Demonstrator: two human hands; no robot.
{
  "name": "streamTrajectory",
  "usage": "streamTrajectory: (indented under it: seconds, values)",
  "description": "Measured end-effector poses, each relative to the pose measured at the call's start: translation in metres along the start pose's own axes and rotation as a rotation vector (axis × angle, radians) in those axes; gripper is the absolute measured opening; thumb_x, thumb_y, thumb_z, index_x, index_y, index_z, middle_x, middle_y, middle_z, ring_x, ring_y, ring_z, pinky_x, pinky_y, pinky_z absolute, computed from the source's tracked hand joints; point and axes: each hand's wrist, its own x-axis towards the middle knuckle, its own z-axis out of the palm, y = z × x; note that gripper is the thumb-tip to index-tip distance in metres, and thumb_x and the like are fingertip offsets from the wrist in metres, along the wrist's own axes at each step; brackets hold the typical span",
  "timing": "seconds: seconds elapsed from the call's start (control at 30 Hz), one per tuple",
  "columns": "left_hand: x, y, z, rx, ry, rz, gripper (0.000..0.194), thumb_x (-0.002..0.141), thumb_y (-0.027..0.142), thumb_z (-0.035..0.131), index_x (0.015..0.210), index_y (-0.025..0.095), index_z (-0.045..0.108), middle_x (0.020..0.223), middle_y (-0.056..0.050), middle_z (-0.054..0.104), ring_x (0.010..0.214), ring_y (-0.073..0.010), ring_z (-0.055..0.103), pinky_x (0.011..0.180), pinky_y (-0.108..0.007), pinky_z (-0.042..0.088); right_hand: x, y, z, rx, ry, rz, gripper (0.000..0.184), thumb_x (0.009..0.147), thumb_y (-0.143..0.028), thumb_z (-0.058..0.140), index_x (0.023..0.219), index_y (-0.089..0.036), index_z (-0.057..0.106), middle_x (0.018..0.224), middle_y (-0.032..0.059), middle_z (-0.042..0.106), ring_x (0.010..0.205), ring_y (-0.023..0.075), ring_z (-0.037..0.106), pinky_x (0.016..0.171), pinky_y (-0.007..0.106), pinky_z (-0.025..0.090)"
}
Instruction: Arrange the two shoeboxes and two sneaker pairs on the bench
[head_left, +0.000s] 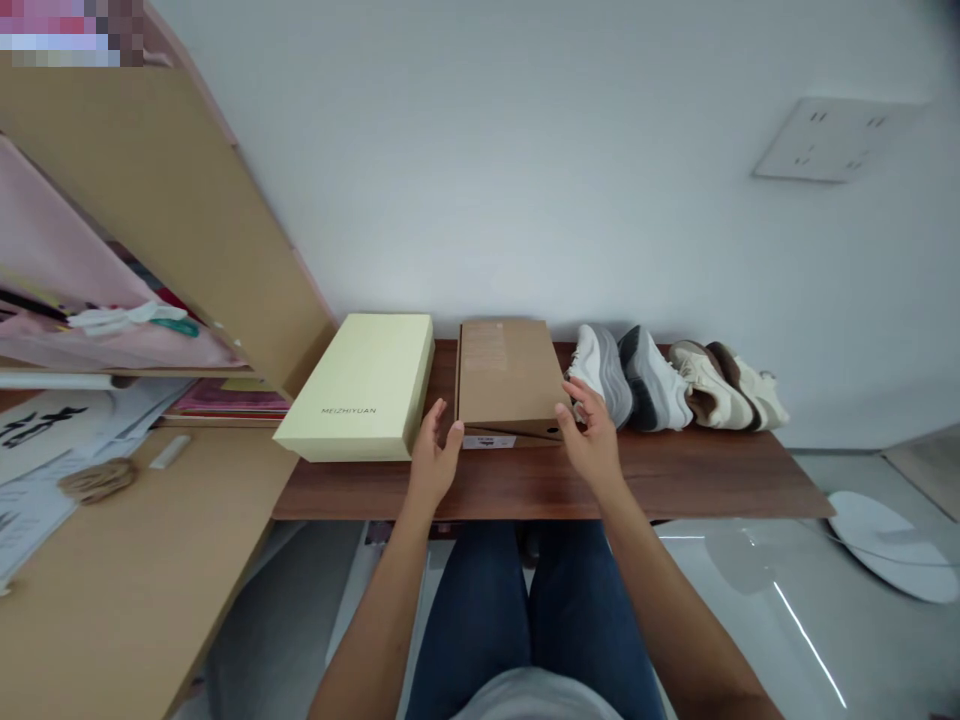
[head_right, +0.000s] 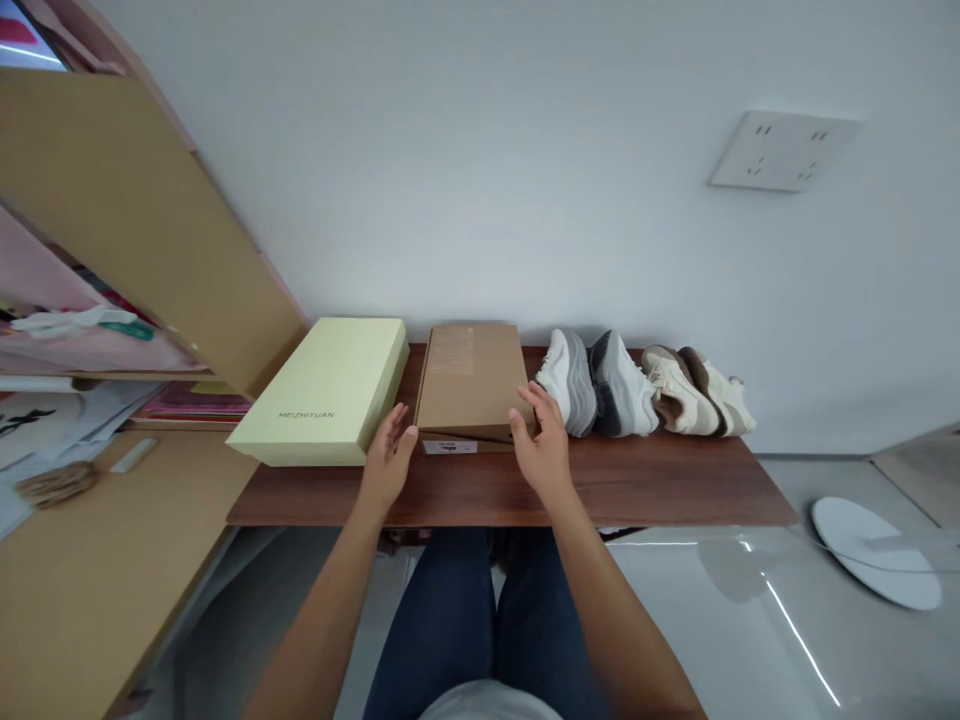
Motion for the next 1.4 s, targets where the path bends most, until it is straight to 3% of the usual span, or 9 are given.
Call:
streamTrajectory:
  seconds: [0.37, 0.53, 0.77, 0.97, 1.13, 1.4]
  values:
    - [0.013, -0.01, 0.015, 0.052, 0.017, -0.059, 0.063, 0.091, 0.06, 0.056, 0.143, 0.023, 0.053, 0.155, -0.013, 0.046, 0.148, -0.0273, 0.037, 0.123, -0.043, 0.027, 0.012, 0.042, 0.015, 0.054, -0.064, 0.157, 0.08, 0.087, -0.063, 0.058, 0.152, -0.02, 0.04, 0.157, 0.0144, 0.043, 0.144, 0.0285, 0.042, 0.12, 0.052, 0.032]
    - [0.014, -0.014, 0.018, 0.023, 0.055, -0.065, 0.061, 0.089, 0.064, 0.057, 0.136, 0.025, 0.061, 0.151, -0.01, 0.052, 0.147, -0.0274, 0.039, 0.124, -0.044, 0.023, 0.015, 0.046, 0.021, 0.092, -0.084, 0.237, 0.085, 0.084, -0.068, 0.059, 0.152, -0.021, 0.041, 0.158, 0.0126, 0.041, 0.147, 0.0287, 0.038, 0.122, 0.05, 0.031]
    - [0.017, -0.013, 0.022, 0.033, 0.02, -0.057, 0.053, 0.09, 0.061, 0.058, 0.122, 0.022, 0.071, 0.137, -0.012, 0.064, 0.141, -0.0282, 0.047, 0.124, -0.046, 0.025, 0.013, 0.045, 0.027, 0.122, -0.091, 0.314, 0.094, 0.082, -0.069, 0.062, 0.156, -0.017, 0.034, 0.16, 0.0147, 0.038, 0.148, 0.0297, 0.037, 0.122, 0.051, 0.03]
    - [0.015, -0.006, 0.021, -0.007, 0.056, -0.045, 0.056, 0.09, 0.063, 0.055, 0.124, 0.021, 0.071, 0.136, -0.011, 0.065, 0.14, -0.0277, 0.048, 0.124, -0.046, 0.025, 0.009, 0.039, 0.03, 0.143, -0.068, 0.325, 0.097, 0.08, -0.067, 0.065, 0.156, -0.016, 0.033, 0.159, 0.0154, 0.04, 0.146, 0.0297, 0.039, 0.122, 0.049, 0.031]
    - [0.017, 0.006, 0.011, -0.076, 0.057, 0.045, 0.064, 0.094, 0.066, 0.044, 0.136, 0.022, 0.063, 0.143, -0.01, 0.06, 0.145, -0.0235, 0.043, 0.124, -0.041, 0.026, 0.003, 0.03, 0.034, 0.238, -0.018, 0.323, 0.093, 0.081, -0.066, 0.065, 0.156, -0.022, 0.034, 0.16, 0.0103, 0.039, 0.148, 0.0281, 0.036, 0.123, 0.049, 0.03]
    - [0.014, 0.039, -0.011, 0.006, 0.194, 0.186, 0.054, 0.092, 0.058, 0.056, 0.128, 0.02, 0.069, 0.139, -0.009, 0.063, 0.137, -0.025, 0.052, 0.121, -0.042, 0.033, -0.014, 0.018, 0.05, 0.514, -0.031, 0.363, 0.081, 0.081, -0.06, 0.07, 0.151, -0.028, 0.045, 0.159, 0.0048, 0.042, 0.147, 0.0263, 0.038, 0.124, 0.048, 0.026]
